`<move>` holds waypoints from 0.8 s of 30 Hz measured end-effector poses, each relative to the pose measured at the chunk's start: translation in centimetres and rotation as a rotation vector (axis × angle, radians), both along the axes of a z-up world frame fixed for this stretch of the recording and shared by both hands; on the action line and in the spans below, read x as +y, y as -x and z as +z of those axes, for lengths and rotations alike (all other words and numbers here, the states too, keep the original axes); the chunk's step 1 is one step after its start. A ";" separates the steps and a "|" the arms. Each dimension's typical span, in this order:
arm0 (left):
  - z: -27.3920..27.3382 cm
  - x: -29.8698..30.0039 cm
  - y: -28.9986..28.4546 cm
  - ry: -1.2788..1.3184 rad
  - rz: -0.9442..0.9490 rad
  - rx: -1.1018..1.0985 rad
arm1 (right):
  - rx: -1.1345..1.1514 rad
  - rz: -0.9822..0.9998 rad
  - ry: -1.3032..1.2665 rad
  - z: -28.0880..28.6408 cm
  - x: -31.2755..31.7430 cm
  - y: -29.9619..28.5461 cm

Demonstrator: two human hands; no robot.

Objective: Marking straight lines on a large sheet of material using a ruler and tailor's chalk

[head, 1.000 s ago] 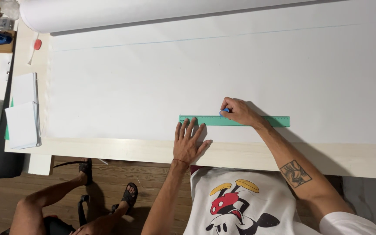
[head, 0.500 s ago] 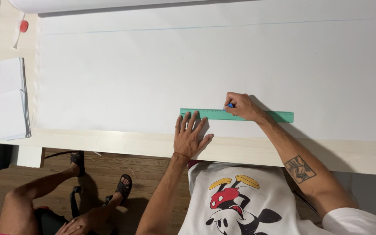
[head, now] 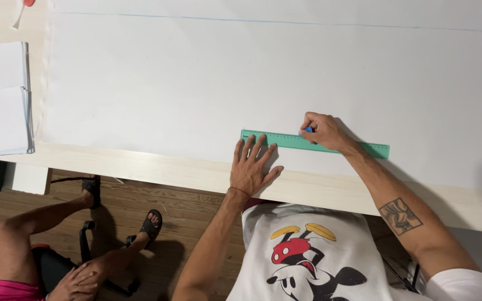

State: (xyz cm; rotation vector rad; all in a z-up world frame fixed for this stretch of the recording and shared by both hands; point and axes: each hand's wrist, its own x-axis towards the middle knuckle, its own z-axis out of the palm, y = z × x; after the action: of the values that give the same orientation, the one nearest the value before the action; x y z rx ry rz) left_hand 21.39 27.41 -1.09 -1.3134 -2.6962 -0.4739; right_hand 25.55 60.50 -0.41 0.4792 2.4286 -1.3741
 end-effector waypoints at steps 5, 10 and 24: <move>0.1 0.3 -0.1 -0.021 0.009 -0.003 | 0.054 -0.031 0.049 -0.2 0.1 -0.2; 0.3 0.2 0.0 0.002 0.004 -0.027 | 0.075 -0.058 0.061 0.3 -0.3 -0.1; 0.2 0.0 -0.1 0.028 0.003 0.012 | 0.152 -0.456 0.653 1.7 1.5 -1.7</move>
State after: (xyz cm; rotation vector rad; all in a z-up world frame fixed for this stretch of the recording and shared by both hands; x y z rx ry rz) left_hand 21.53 27.40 -0.85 -1.3140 -2.7045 -0.4279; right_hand 27.21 62.03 1.24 0.7942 1.8566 -2.3381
